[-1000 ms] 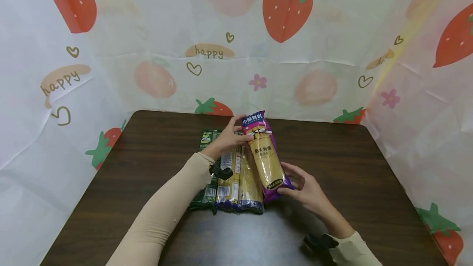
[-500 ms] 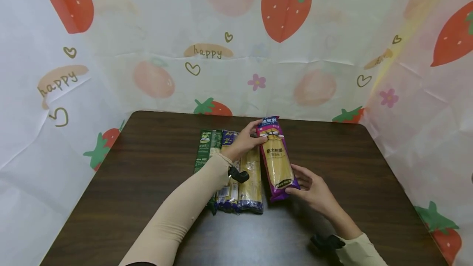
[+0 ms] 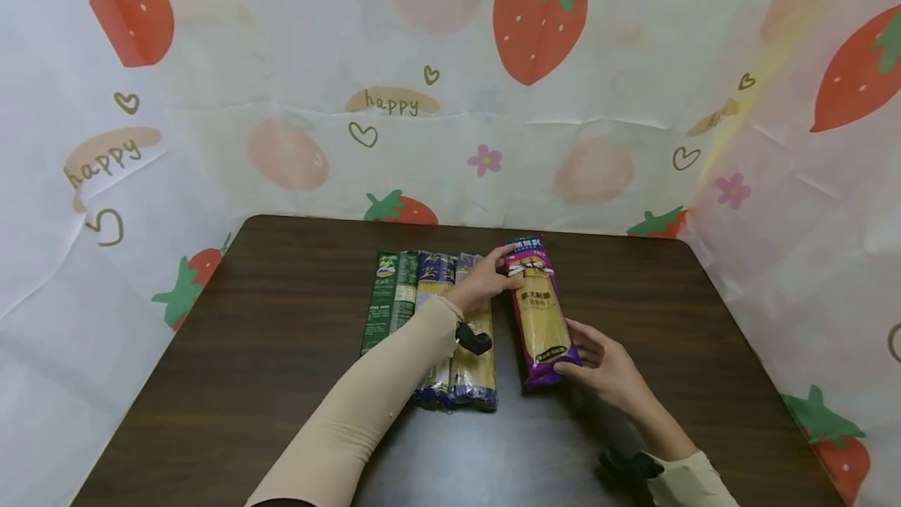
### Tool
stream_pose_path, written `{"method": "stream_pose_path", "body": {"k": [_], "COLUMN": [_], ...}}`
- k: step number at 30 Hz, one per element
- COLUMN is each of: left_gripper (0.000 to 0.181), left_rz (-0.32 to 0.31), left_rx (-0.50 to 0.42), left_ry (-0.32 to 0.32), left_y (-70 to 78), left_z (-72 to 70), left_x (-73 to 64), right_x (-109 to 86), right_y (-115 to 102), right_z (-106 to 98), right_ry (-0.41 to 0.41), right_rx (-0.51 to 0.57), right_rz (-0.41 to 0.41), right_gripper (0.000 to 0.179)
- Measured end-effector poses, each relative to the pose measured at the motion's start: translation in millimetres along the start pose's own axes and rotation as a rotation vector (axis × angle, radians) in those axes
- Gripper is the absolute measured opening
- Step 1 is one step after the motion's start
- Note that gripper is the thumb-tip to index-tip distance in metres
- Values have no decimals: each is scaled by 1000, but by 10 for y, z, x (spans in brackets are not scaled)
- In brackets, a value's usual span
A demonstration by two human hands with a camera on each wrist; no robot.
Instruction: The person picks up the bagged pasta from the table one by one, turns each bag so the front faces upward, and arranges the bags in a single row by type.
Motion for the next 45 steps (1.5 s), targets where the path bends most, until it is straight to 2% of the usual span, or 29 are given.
{"method": "stream_pose_path", "body": {"k": [8, 12, 20, 25, 31, 39, 45], "left_gripper": [77, 77, 80, 84, 82, 80, 69], "left_rz": [-39, -44, 9, 6, 26, 31, 76], "left_rx": [53, 63, 95, 78, 150, 209, 299], "left_ry": [-9, -17, -87, -114, -106, -161, -193], "left_y": [-82, -85, -66, -99, -52, -9, 38], "left_z": [118, 161, 310, 369, 365, 391, 300], "left_x": [4, 14, 71, 91, 97, 61, 12], "right_x": [32, 39, 49, 59, 87, 54, 50], "right_y": [129, 158, 210, 244, 307, 269, 225], "right_z": [0, -9, -68, -78, -132, -181, -199], "right_ry": [9, 13, 25, 24, 33, 36, 66], "right_rx": [-44, -53, -63, -77, -115, -166, -228], "right_rz": [69, 76, 75, 86, 92, 61, 21], "right_gripper": [75, 75, 75, 76, 75, 74, 70]}}
Point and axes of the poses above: each hand's wrist, its own x-axis towards the middle knuckle, its own z-axis out of the palm, y = z × x, the point moved 9 cm from there along x, towards the middle knuckle, and after that the axes turned 4 degrees about z, right-handed, at the moved point
